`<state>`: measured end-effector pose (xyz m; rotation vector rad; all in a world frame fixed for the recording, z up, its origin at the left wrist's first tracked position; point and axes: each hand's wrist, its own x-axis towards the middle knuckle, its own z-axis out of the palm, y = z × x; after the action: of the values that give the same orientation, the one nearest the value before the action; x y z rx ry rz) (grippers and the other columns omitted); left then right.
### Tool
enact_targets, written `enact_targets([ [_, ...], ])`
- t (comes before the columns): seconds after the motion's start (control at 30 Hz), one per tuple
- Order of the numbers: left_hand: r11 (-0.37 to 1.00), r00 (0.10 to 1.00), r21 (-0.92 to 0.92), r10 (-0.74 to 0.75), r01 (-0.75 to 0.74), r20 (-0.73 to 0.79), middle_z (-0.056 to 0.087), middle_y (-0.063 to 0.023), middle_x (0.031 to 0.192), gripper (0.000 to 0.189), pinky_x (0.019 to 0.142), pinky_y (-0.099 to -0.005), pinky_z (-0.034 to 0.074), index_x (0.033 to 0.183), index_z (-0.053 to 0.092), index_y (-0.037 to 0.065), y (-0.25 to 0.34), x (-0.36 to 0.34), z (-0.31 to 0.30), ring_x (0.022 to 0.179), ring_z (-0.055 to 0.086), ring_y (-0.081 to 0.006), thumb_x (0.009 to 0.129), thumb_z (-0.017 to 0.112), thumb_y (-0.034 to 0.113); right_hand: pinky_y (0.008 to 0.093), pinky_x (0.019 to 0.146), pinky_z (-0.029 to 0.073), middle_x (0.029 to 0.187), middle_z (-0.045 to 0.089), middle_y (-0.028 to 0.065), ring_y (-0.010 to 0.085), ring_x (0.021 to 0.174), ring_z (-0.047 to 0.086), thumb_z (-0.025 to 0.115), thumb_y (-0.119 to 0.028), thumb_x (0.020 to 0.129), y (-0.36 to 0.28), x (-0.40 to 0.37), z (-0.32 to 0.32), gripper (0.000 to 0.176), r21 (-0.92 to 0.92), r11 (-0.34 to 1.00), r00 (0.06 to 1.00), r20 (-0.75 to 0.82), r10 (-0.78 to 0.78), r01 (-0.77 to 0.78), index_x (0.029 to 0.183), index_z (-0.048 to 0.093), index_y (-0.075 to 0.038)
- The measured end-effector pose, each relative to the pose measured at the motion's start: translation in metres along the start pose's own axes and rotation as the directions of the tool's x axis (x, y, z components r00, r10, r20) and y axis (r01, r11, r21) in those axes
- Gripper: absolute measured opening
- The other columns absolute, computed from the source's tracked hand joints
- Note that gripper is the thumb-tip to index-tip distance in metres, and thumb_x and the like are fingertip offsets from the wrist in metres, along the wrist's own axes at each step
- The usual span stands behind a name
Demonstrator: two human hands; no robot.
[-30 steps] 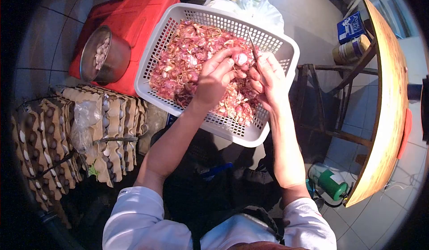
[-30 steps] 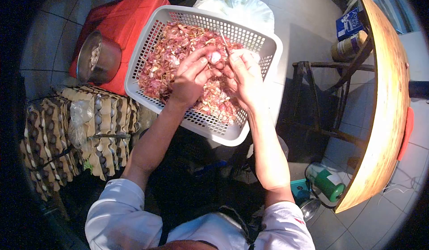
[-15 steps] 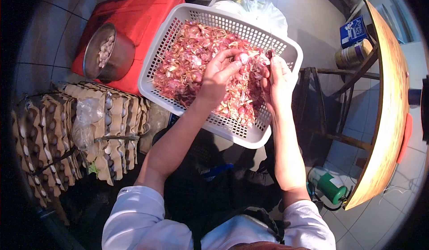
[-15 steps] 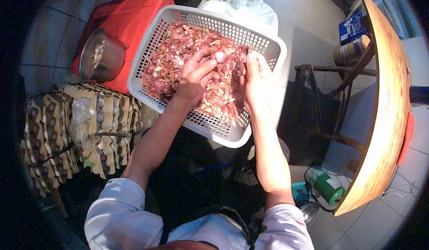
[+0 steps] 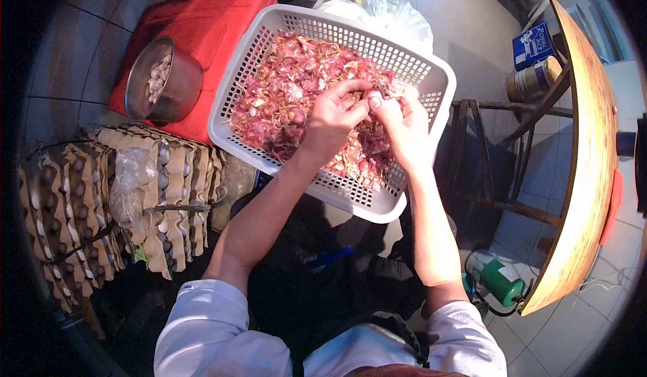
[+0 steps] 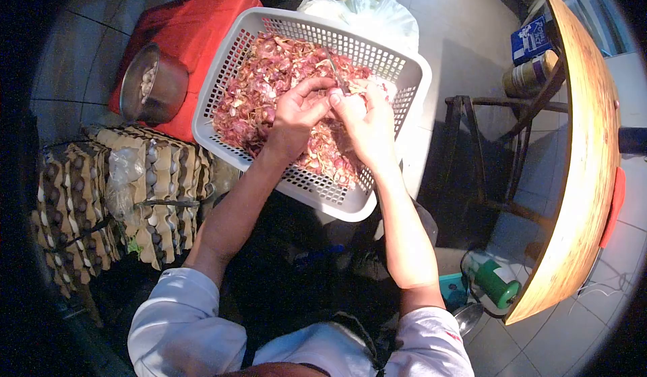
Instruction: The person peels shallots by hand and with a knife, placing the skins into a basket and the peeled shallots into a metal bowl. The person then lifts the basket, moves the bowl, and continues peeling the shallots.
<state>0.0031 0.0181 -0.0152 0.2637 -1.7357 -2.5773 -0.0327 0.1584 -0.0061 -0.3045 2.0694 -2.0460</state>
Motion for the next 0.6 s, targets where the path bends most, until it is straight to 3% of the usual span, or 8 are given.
enact_targets([
  [0.2, 0.998, 0.998, 0.029, 0.056, -0.055, -0.036, 0.065, -0.0131, 0.105, 0.029, 0.081, -0.0262, 0.053, 0.118, 0.051, -0.007, -0.003, -0.003, 0.005, 0.093, 0.064, -0.0148, 0.09, 0.055, -0.001, 0.0335, 0.075, 0.048, 0.085, 0.066, 0.0137, 0.0181, 0.082, 0.062, 0.068, -0.021, 0.088, -0.003, 0.0, 0.0, 0.026, -0.099, 0.994, 0.999, 0.017, -0.047, 0.049, 0.103, 0.062, 0.0],
  [0.3, 0.999, 0.997, 0.021, 0.035, -0.034, -0.072, 0.062, -0.0047, 0.097, 0.021, 0.076, -0.0203, 0.049, 0.108, 0.056, -0.005, -0.001, -0.005, 0.008, 0.089, 0.06, -0.0079, 0.087, 0.058, -0.003, 0.0334, 0.075, 0.049, 0.086, 0.067, 0.0139, 0.0176, 0.081, 0.063, 0.068, -0.019, 0.089, -0.001, 0.0, 0.003, 0.025, -0.13, 0.984, 0.993, 0.018, -0.118, 0.119, 0.104, 0.062, 0.0],
  [0.4, 0.998, 0.995, -0.008, 0.058, -0.059, -0.084, 0.062, -0.0058, 0.096, 0.017, 0.073, -0.0217, 0.051, 0.107, 0.056, -0.005, -0.007, -0.005, 0.008, 0.086, 0.06, -0.0088, 0.089, 0.054, -0.003, 0.0338, 0.075, 0.049, 0.088, 0.067, 0.0141, 0.0174, 0.082, 0.063, 0.067, -0.02, 0.089, -0.006, -0.002, 0.004, 0.026, -0.224, 0.964, 0.99, 0.024, -0.14, 0.142, 0.105, 0.062, 0.0],
  [0.5, 0.986, 0.994, 0.157, 0.067, -0.053, -0.088, 0.062, -0.0075, 0.095, 0.017, 0.069, -0.0238, 0.054, 0.106, 0.056, -0.005, -0.001, -0.007, 0.002, 0.083, 0.061, -0.0103, 0.091, 0.047, -0.003, 0.0322, 0.075, 0.049, 0.091, 0.069, 0.0107, 0.0163, 0.083, 0.063, 0.065, -0.018, 0.091, -0.007, -0.004, 0.004, 0.024, -0.091, 0.996, 0.998, 0.06, 0.0, 0.006, 0.106, 0.062, 0.001],
  [0.6, 0.992, 0.993, 0.089, 0.094, -0.087, -0.077, 0.062, -0.0088, 0.096, 0.019, 0.065, -0.0253, 0.055, 0.105, 0.056, -0.005, -0.001, -0.003, 0.006, 0.082, 0.062, -0.0121, 0.091, 0.044, -0.002, 0.0269, 0.071, 0.048, 0.09, 0.068, 0.0059, 0.0115, 0.079, 0.061, 0.062, -0.016, 0.093, -0.013, -0.002, 0.0, 0.019, 0.152, 0.979, 0.988, 0.093, 0.121, -0.134, 0.104, 0.063, 0.0],
])
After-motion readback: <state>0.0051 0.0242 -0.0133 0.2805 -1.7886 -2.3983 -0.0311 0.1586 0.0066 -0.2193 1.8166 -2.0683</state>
